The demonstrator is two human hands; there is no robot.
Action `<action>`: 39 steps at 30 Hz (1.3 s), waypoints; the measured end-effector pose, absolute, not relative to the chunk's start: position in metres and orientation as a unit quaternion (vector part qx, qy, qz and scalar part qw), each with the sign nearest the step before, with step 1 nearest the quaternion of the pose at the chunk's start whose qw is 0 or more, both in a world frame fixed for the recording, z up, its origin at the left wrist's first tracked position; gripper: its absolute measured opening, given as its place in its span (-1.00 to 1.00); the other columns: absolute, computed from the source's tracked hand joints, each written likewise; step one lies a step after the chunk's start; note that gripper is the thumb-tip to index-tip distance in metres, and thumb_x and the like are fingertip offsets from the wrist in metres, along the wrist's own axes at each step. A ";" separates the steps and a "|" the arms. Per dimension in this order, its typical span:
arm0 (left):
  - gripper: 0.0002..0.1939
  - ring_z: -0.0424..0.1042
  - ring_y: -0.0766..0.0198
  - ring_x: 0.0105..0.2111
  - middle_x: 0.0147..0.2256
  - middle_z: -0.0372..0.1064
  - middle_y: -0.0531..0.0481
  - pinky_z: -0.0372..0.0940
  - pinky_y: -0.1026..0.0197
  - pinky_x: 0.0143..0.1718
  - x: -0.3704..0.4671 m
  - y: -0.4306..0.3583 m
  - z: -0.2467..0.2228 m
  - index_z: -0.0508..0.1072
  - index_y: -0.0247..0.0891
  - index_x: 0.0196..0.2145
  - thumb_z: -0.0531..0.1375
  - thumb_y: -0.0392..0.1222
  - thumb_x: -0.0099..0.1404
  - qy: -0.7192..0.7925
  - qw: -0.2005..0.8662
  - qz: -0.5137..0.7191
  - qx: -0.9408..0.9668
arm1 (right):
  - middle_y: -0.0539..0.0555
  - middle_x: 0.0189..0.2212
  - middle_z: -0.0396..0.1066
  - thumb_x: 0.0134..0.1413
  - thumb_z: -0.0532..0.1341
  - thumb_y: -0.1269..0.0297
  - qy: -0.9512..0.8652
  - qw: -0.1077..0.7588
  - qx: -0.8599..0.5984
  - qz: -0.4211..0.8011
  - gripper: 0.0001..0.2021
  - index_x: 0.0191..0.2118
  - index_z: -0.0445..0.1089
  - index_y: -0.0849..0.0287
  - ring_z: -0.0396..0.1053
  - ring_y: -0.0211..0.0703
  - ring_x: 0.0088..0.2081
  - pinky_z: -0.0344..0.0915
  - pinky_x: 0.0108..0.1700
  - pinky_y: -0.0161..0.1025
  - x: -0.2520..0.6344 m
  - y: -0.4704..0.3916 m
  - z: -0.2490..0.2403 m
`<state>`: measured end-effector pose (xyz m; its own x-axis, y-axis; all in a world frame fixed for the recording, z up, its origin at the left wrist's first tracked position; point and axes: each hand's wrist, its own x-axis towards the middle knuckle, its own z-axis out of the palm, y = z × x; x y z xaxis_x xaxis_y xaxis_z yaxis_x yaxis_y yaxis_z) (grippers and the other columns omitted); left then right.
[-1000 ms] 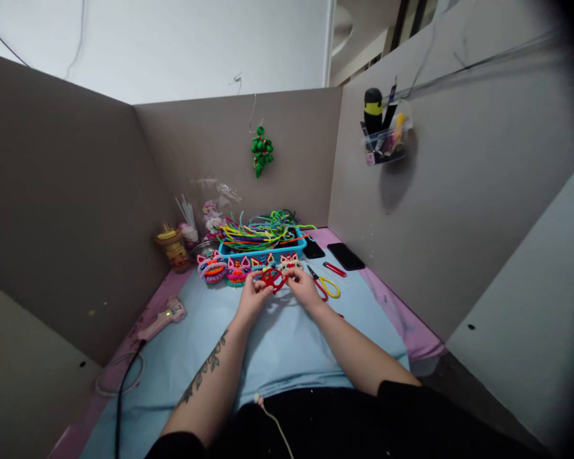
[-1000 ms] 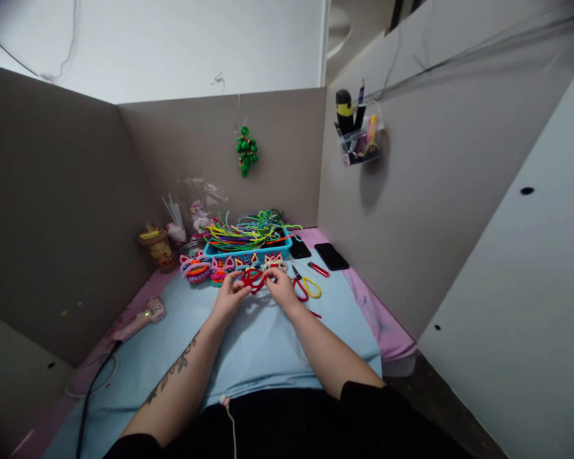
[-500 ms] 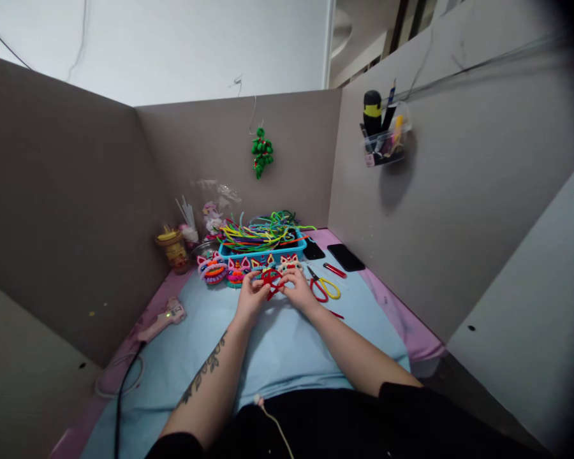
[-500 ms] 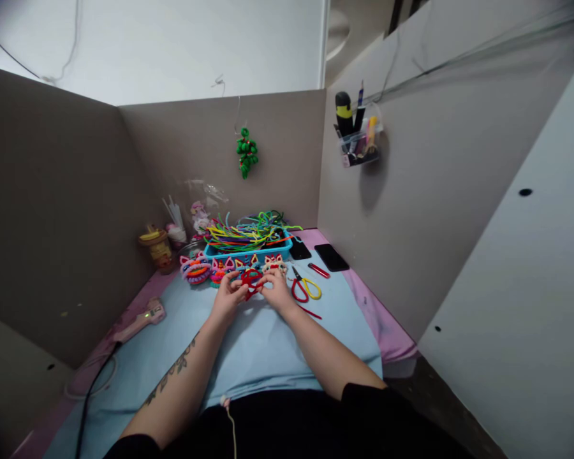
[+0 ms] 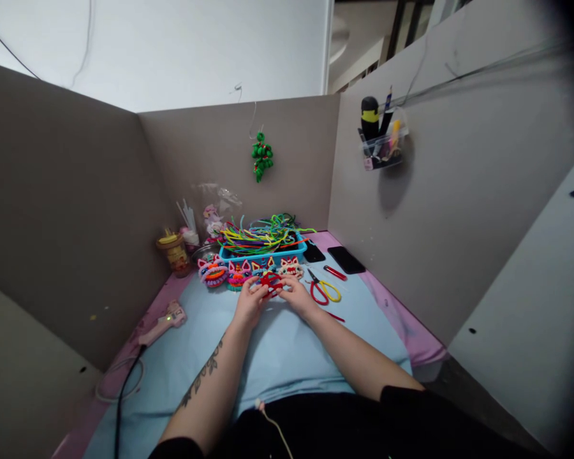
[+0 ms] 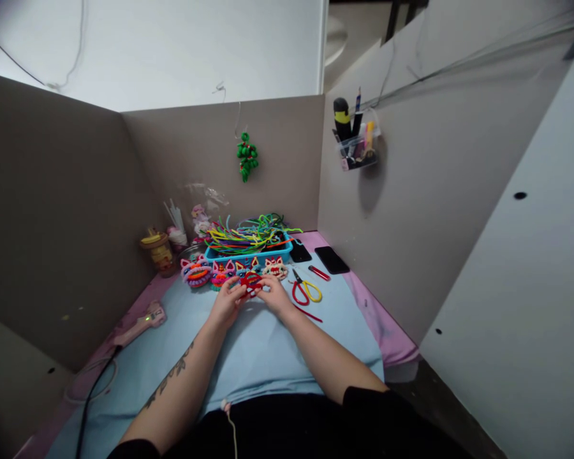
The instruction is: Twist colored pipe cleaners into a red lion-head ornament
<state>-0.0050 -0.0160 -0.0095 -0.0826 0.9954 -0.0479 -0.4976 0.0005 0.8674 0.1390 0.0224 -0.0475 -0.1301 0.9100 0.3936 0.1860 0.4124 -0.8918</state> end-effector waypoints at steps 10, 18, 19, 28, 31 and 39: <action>-0.41 0.38 0.38 -0.50 -0.50 0.33 0.13 0.27 0.28 -0.37 -0.003 -0.015 -0.011 0.22 -0.25 -0.21 0.39 -0.23 -0.21 0.387 0.558 0.665 0.311 | 0.10 -0.31 0.32 -0.02 0.19 0.32 -0.799 0.489 -0.349 0.031 -0.87 -0.27 0.33 0.11 0.22 -0.03 -0.17 0.18 -0.07 -0.06 0.129 -0.017 -0.025; -0.40 0.26 0.46 -0.63 -0.58 0.27 0.20 0.10 0.38 -0.56 0.003 -0.017 -0.013 0.21 -0.24 -0.21 0.38 -0.19 -0.21 0.402 0.567 0.651 0.304 | 0.10 -0.36 0.32 0.10 0.09 0.37 -0.823 0.430 -0.370 -0.032 -0.88 -0.30 0.36 0.10 0.20 -0.07 -0.26 0.16 -0.19 -0.13 0.117 -0.022 -0.024; -0.40 0.27 0.45 -0.62 -0.59 0.27 0.20 0.10 0.38 -0.55 0.003 -0.017 -0.013 0.21 -0.24 -0.21 0.38 -0.21 -0.21 0.398 0.571 0.652 0.301 | 0.10 -0.37 0.32 0.11 0.07 0.38 -0.823 0.429 -0.369 -0.036 -0.87 -0.30 0.37 0.10 0.20 -0.07 -0.26 0.16 -0.20 -0.13 0.117 -0.021 -0.024; -0.45 0.31 0.42 -0.60 -0.57 0.32 0.14 0.14 0.37 -0.54 -0.001 -0.011 -0.018 0.24 -0.26 -0.23 0.37 -0.27 -0.20 0.386 0.580 0.666 0.265 | 0.11 -0.35 0.40 0.12 0.01 0.42 -0.852 0.443 -0.280 -0.001 -0.83 -0.28 0.34 0.15 0.27 -0.12 -0.28 0.21 -0.20 -0.17 0.119 -0.022 -0.029; -0.46 0.35 0.38 -0.58 -0.56 0.34 0.13 0.18 0.34 -0.51 -0.002 -0.012 -0.015 0.23 -0.25 -0.22 0.36 -0.28 -0.18 0.385 0.588 0.666 0.249 | 0.10 -0.35 0.40 0.10 0.01 0.42 -0.868 0.443 -0.224 0.030 -0.83 -0.29 0.33 0.13 0.29 -0.13 -0.26 0.24 -0.19 -0.18 0.119 -0.026 -0.028; -0.45 0.34 0.39 -0.58 -0.57 0.32 0.14 0.22 0.33 -0.52 -0.003 -0.014 -0.015 0.22 -0.23 -0.22 0.36 -0.27 -0.18 0.389 0.576 0.668 0.265 | 0.08 -0.35 0.38 0.07 0.09 0.30 -0.800 0.516 -0.270 0.144 -0.82 -0.18 0.29 0.13 0.33 -0.18 -0.33 0.30 -0.25 -0.23 0.128 -0.023 -0.026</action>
